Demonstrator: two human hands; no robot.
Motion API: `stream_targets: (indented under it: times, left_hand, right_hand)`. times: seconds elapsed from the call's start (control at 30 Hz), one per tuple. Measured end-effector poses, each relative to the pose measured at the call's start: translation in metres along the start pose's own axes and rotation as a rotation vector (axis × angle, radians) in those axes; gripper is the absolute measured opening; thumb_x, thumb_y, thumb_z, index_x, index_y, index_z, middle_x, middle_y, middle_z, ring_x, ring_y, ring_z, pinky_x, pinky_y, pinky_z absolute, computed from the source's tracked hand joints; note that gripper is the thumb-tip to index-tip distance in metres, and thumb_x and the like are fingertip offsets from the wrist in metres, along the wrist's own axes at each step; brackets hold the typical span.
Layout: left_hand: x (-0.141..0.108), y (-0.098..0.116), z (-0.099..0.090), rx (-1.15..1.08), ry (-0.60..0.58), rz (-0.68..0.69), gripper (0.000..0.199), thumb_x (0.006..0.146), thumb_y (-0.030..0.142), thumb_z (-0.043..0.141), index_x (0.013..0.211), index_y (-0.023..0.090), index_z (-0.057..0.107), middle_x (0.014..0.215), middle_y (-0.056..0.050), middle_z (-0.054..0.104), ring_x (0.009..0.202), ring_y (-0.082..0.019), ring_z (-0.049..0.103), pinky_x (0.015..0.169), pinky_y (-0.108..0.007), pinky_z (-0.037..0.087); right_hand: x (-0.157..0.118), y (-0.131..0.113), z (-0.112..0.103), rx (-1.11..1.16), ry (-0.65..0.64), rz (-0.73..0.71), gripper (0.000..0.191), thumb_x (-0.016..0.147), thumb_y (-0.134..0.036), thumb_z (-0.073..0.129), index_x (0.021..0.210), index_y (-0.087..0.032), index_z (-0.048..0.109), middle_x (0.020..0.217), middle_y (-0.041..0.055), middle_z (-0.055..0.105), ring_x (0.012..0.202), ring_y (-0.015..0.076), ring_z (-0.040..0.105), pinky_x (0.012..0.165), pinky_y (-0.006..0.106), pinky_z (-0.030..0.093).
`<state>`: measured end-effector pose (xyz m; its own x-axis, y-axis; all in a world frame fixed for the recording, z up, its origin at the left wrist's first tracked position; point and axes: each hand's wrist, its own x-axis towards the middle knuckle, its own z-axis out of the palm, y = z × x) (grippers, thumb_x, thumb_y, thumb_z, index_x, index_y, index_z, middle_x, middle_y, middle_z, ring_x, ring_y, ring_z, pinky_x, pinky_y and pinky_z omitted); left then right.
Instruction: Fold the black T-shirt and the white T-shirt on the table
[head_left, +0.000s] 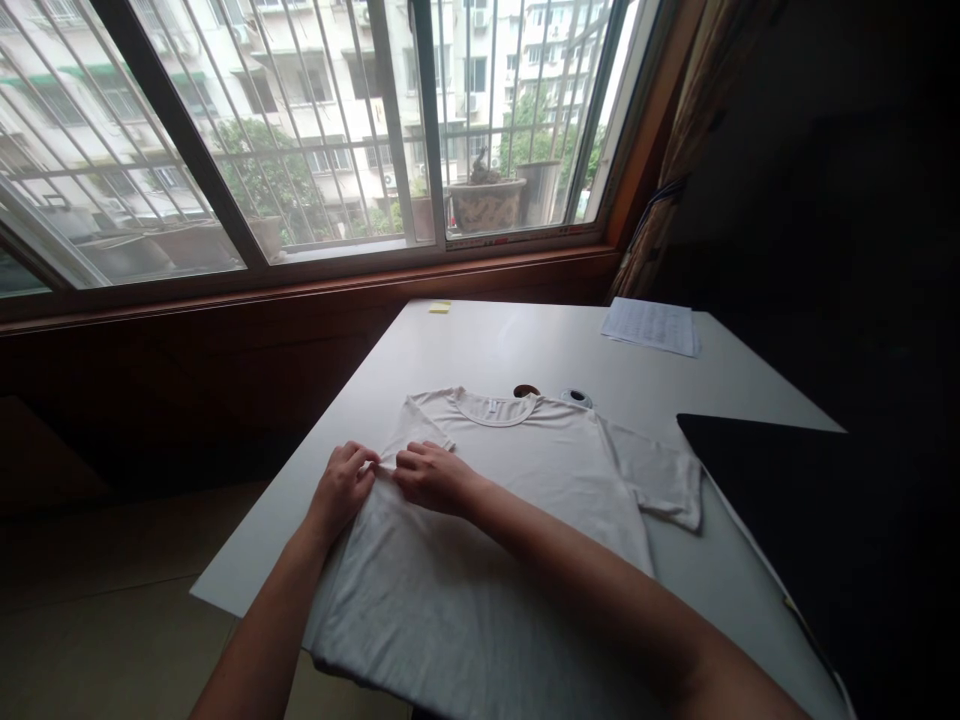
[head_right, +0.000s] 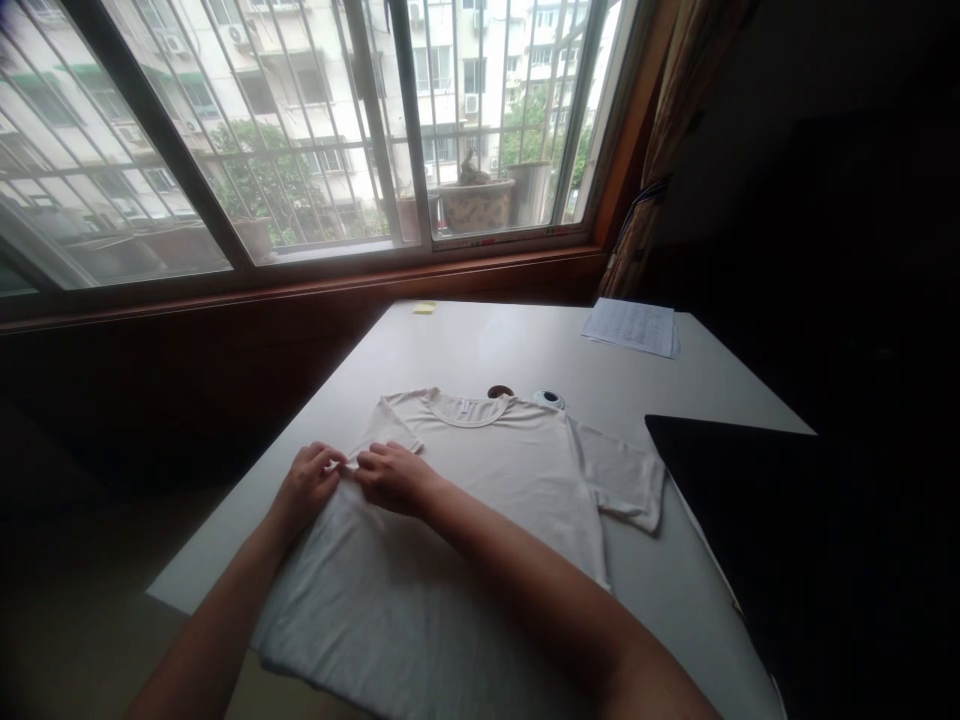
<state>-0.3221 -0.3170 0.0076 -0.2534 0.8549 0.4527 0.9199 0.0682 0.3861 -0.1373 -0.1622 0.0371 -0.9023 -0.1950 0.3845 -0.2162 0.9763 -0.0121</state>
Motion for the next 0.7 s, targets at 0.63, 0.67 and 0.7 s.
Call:
stream_targets:
  times: [0.63, 0.67, 0.7]
  left_hand:
    - [-0.003, 0.005, -0.005, 0.168, -0.020, 0.079, 0.028, 0.095, 0.014, 0.050, 0.116, 0.027, 0.064, 0.104, -0.006, 0.059, 0.094, -0.025, 0.054, 0.087, -0.041, 0.051]
    - [-0.003, 0.005, -0.005, 0.162, -0.028, 0.091, 0.028, 0.096, 0.014, 0.050, 0.116, 0.027, 0.064, 0.105, -0.006, 0.059, 0.095, -0.025, 0.054, 0.087, -0.040, 0.051]
    - [-0.003, 0.005, -0.006, 0.156, -0.037, 0.101, 0.025, 0.097, 0.014, 0.050, 0.113, 0.027, 0.065, 0.105, -0.007, 0.060, 0.096, -0.025, 0.054, 0.087, -0.040, 0.051]
  right_hand:
    - [0.023, 0.060, 0.027, 0.194, 0.043, 0.375, 0.034, 0.100, -0.019, 0.051, 0.129, -0.010, 0.067, 0.134, 0.0186, 0.065, 0.124, 0.0236, 0.061, 0.109, 0.038, 0.045]
    - [0.027, 0.062, 0.030, 0.186, 0.019, 0.379, 0.035, 0.101, -0.021, 0.051, 0.131, -0.011, 0.066, 0.140, 0.0189, 0.062, 0.130, 0.0244, 0.058, 0.112, 0.039, 0.043]
    - [0.030, 0.065, 0.033, 0.178, -0.008, 0.382, 0.037, 0.101, -0.024, 0.051, 0.134, -0.011, 0.064, 0.145, 0.0188, 0.058, 0.135, 0.0255, 0.054, 0.115, 0.041, 0.040]
